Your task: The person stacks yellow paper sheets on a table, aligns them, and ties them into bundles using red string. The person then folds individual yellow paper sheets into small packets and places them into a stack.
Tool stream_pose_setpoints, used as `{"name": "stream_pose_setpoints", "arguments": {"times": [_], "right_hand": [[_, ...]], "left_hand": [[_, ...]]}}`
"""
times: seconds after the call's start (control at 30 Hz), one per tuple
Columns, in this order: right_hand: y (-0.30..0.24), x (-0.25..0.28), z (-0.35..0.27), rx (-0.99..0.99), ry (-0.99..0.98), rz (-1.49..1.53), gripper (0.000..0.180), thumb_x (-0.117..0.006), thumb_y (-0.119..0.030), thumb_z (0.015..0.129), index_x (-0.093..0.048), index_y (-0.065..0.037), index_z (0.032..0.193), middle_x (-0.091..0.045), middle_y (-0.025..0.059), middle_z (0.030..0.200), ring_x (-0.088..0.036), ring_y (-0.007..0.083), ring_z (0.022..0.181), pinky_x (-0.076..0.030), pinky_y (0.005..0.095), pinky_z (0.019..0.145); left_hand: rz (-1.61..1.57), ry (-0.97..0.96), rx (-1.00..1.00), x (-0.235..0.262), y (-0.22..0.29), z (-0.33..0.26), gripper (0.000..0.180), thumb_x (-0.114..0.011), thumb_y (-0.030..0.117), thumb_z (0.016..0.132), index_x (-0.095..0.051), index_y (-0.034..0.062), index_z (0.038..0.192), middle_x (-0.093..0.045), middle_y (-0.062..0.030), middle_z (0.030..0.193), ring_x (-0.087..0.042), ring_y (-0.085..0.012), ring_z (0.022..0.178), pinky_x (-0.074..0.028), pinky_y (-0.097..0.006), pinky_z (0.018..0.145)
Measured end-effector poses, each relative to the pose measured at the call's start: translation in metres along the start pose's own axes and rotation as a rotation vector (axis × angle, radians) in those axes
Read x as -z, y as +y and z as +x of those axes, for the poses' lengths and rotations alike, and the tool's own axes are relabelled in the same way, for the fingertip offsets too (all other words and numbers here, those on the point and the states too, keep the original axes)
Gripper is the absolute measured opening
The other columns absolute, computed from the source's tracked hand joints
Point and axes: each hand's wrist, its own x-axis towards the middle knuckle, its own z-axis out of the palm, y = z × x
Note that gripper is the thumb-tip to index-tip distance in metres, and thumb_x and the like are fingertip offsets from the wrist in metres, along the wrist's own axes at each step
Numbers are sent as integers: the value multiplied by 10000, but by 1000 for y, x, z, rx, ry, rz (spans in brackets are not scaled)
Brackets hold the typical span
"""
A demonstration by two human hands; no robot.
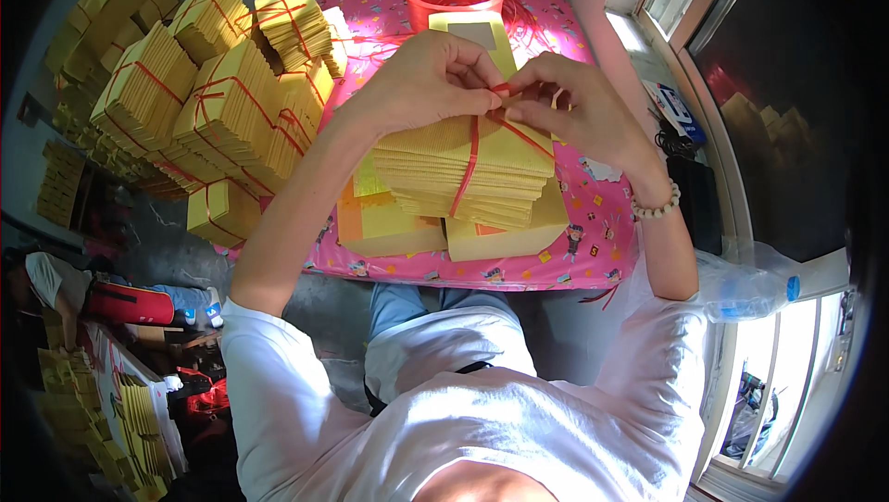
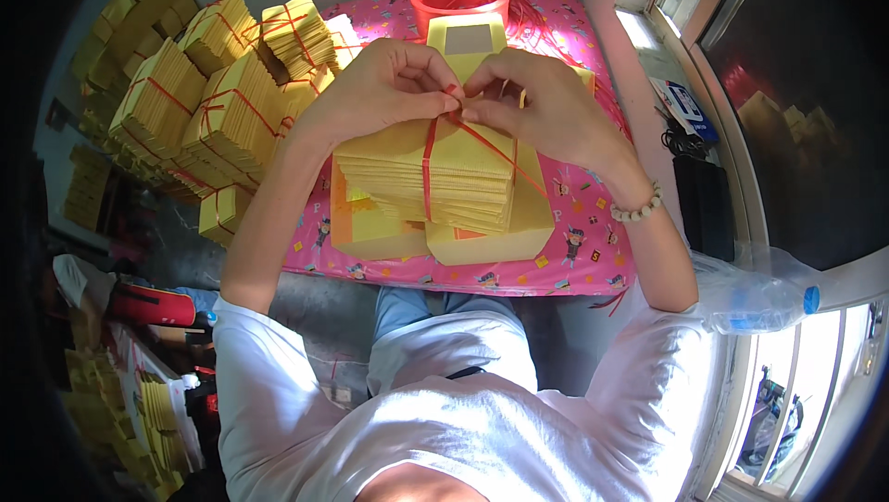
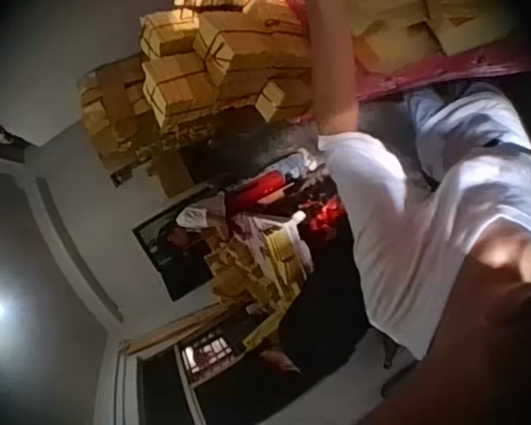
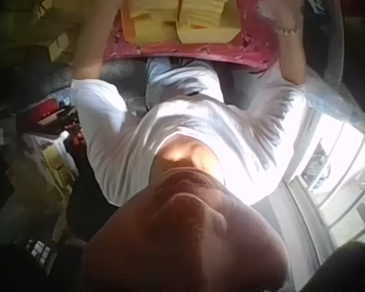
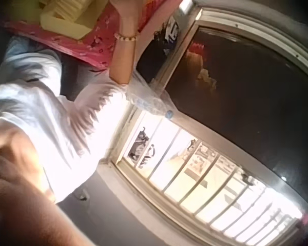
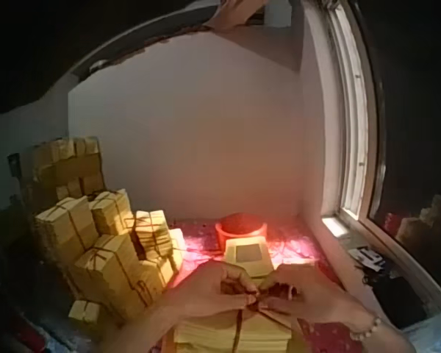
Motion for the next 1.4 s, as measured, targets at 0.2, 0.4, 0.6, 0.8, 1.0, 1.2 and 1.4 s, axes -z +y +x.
{"name": "stream_pose_setpoints", "arguments": {"times": [0.2, 0.4, 0.6, 0.8, 1.0, 1.2, 1.4], "right_hand": [[10, -12, 4, -55, 33, 88, 180, -721, -179, 808, -679, -14, 866, -631, 43, 741, -563, 84, 656, -455, 246, 596], [22, -14, 5, -36, 3, 275, 137, -687, -137, 833, -673, -7, 875, -600, 0, 742, -528, 54, 637, -435, 221, 578], [22, -3, 13, -57, -34, 241, 96, -658, -102, 864, -675, -12, 894, -587, -18, 778, -485, 26, 632, -399, 199, 550], [39, -12, 15, 75, 6, 338, 102, -665, -86, 835, -676, -29, 919, -553, -17, 805, -467, 29, 617, -378, 207, 523], [20, -10, 13, 187, 61, 36, 39, -620, 0, 770, -612, -20, 803, -519, 11, 825, -477, 49, 654, -353, 205, 513], [32, -13, 6, 157, 114, 129, 39, -566, 44, 738, -544, 12, 745, -512, 32, 833, -491, 63, 694, -368, 199, 537], [39, -22, 1, 135, 181, 266, 38, -572, 17, 724, -539, 3, 714, -527, 11, 794, -495, 65, 645, -376, 210, 516]], "left_hand": [[520, 144, -240, -10, 5, -11, 98, -613, 17, 826, -642, 59, 910, -673, -56, 825, -663, -158, 753, -521, -261, 673], [839, 247, -405, -19, 3, -14, 86, -634, 96, 834, -640, 103, 919, -660, -61, 837, -649, -245, 709, -509, -303, 592], [815, 288, -554, -18, -6, -12, 134, -658, 60, 809, -655, 118, 930, -659, -44, 833, -647, -221, 698, -508, -295, 571], [698, 324, -554, -18, -6, -13, 169, -681, 22, 779, -687, 122, 915, -618, -21, 870, -633, -172, 728, -506, -265, 596], [515, 319, -427, -13, -10, -9, 132, -716, 16, 762, -711, 101, 863, -610, 0, 877, -608, -107, 735, -477, -233, 614], [317, 271, -276, 2, -16, -17, 80, -764, 53, 744, -707, 73, 797, -644, 6, 867, -571, -65, 732, -429, -219, 605], [115, 216, -13, 8, -20, -26, 64, -752, 54, 758, -693, 35, 779, -659, -4, 778, -560, -59, 723, -426, -216, 618]]}}
